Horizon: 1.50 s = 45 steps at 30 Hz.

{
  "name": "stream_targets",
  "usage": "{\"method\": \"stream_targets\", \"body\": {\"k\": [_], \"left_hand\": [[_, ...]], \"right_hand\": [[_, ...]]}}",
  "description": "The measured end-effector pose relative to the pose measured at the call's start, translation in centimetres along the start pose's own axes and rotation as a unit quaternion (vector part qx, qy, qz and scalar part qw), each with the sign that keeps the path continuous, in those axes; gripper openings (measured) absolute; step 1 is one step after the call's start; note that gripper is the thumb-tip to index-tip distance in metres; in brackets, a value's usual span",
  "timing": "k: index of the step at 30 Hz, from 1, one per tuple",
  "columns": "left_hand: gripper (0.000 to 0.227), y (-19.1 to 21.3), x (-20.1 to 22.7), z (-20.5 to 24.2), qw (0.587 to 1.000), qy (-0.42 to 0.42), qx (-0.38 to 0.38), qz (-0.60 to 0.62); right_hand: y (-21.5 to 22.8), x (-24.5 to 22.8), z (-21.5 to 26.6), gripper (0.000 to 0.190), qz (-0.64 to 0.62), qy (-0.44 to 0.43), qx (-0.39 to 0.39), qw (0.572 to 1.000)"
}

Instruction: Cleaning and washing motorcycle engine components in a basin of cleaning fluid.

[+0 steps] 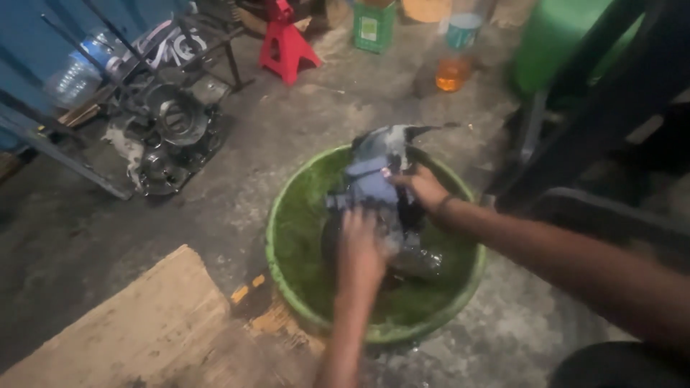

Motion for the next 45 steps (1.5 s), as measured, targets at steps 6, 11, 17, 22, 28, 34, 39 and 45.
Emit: {"method": "stream_targets", "body": {"k": [6, 11, 17, 22, 28, 34, 39, 45], "left_hand": [[0.045, 1.6, 0.3, -5.6, 1.000, 0.028, 0.009, -0.006], [0.036, -0.6, 1.5, -4.7, 0.996, -0.075, 0.051, -0.006], [0.047, -1.8, 1.1, -1.3, 0.979, 0.160, -0.121, -0.031], [0.045, 0.1, 1.1, -5.3, 0.998, 0.037, 0.043, -0.016], [0.063, -0.9, 4.7, 0.7, 0.994, 0.097, 0.013, -0.037], [0.044, 1.7, 2.7, -1.8, 0.986, 0.131, 0.078, -0.063], [0.044, 1.2, 3.6, 0.5, 0.990, 0.100, 0.099, -0.013], [0.032, -0.4, 1.9, -2.5, 0.992, 0.096, 0.074, -0.032]], "right_hand": [[0.2, -1.1, 1.6, 0.051, -0.020, -0.032, 0.016, 0.999], [1.2, -0.7, 1.0, 0.048, -0.069, 0.000, -0.005, 0.998], [1.1, -1.8, 2.4, 0.050, -0.011, -0.072, 0.033, 0.997], [1.8, -1.0, 1.6, 0.068, -0.129, -0.019, 0.017, 0.991], [1.5, -0.3, 2.1, 0.077, -0.082, -0.097, 0.091, 0.988], [1.7, 0.1, 1.9, 0.069, -0.116, -0.066, 0.074, 0.988], [1.9, -1.0, 2.5, 0.063, -0.053, -0.055, 0.081, 0.994], [1.5, -0.5, 1.8, 0.062, -0.111, -0.055, 0.075, 0.989]]}}
Point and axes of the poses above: each hand's wrist, its own z-axis away from the middle knuckle, its own y-axis out of the back of the hand, x = y × z, the point moved 8 cm from there along -z, towards the middle knuckle, and after that the axes turned 14 degrees about z, right-handed, at the moved point
